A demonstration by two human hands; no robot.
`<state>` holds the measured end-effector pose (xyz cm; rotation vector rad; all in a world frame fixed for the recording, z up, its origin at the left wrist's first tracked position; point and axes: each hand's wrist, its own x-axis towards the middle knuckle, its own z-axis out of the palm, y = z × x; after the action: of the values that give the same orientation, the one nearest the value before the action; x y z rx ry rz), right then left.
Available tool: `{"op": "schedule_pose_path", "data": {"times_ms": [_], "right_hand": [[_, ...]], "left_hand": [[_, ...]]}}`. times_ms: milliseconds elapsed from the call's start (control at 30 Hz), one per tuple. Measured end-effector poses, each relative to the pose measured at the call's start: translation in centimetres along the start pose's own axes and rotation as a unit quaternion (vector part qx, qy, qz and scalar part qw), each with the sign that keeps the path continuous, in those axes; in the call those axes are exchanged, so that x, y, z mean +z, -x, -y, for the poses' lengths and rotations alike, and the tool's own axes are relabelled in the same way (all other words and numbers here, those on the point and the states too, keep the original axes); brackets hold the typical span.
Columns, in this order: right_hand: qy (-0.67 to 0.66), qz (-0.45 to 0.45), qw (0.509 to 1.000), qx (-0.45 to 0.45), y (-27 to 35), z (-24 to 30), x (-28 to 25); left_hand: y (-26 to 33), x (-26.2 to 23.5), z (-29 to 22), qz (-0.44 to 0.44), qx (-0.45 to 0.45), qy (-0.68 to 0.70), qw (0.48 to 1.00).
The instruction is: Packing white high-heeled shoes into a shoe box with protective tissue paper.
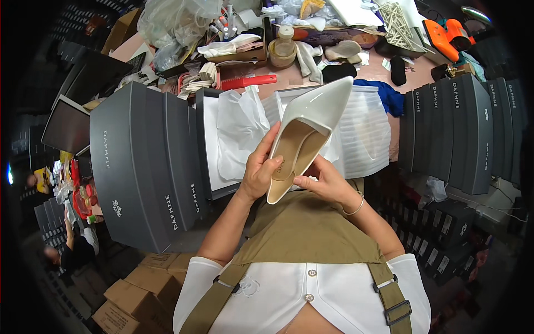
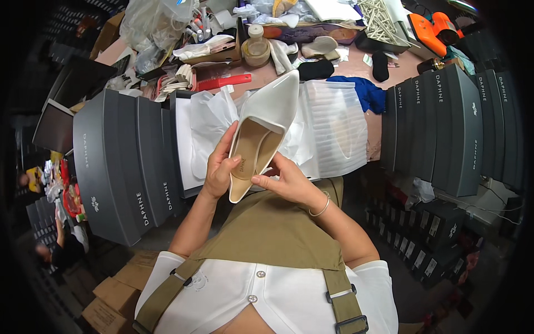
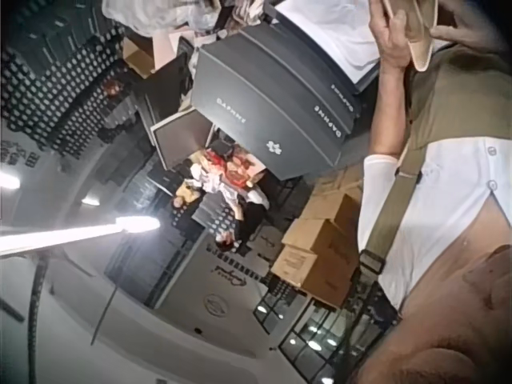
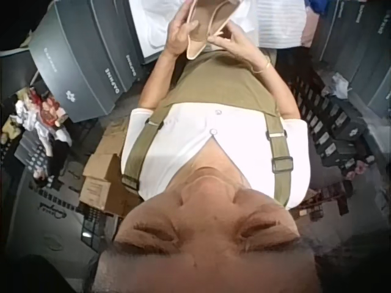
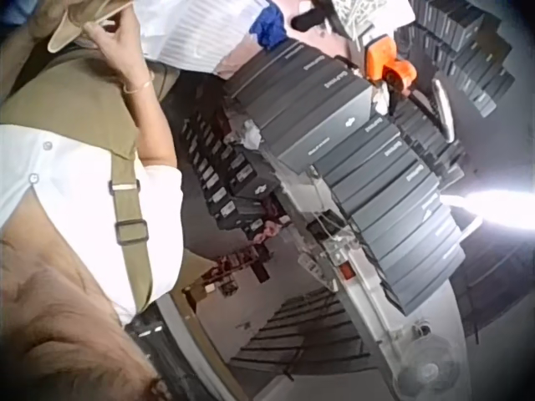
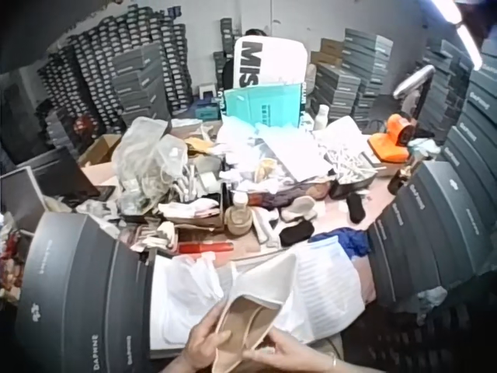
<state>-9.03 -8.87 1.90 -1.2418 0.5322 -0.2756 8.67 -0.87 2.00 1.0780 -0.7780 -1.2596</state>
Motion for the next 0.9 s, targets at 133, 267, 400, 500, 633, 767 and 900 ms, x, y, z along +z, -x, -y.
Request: {"op": "schedule_pose_path", "data": {"times_ms": [133, 267, 400, 500, 633, 767, 900], "right_hand": [[-0.049, -0.015, 0.999, 0.02, 0.5, -0.2, -0.6], [-0.1, -0.032, 0.993, 0.05, 1.2, -0.5, -1.2], [-0.101, -0.038, 0.993, 0.052, 2.0, -0.9, -2.3], [0.094, -0.023, 0.995, -0.013, 2.7, 0.9, -2.8], [0.236, -0.08, 0.967, -0.05, 3.0, 2.5, -1.8], [0.388, -0.164, 0.894, -0.156, 2.6, 3.6, 0.2], [0.42, -0.218, 0.858, -0.202, 2.7, 3.4, 0.4]], "left_hand": [[-0.5, 0.8, 1.4, -0.017, -0.028, 0.047, 0.998], [-1.1, 1.2, 2.8, -0.026, -0.062, 0.054, 0.996], [-1.6, 1.9, 2.8, -0.048, -0.163, 0.203, 0.964], [-1.8, 1.2, 3.3, -0.029, -0.227, 0.327, 0.917], [-1.8, -1.1, 6.8, 0.044, -0.249, 0.46, 0.851], [-1.8, -0.6, 8.3, 0.03, -0.235, 0.511, 0.827], [-2.1, 0.2, 7.5, 0.035, -0.228, 0.526, 0.819]]}}
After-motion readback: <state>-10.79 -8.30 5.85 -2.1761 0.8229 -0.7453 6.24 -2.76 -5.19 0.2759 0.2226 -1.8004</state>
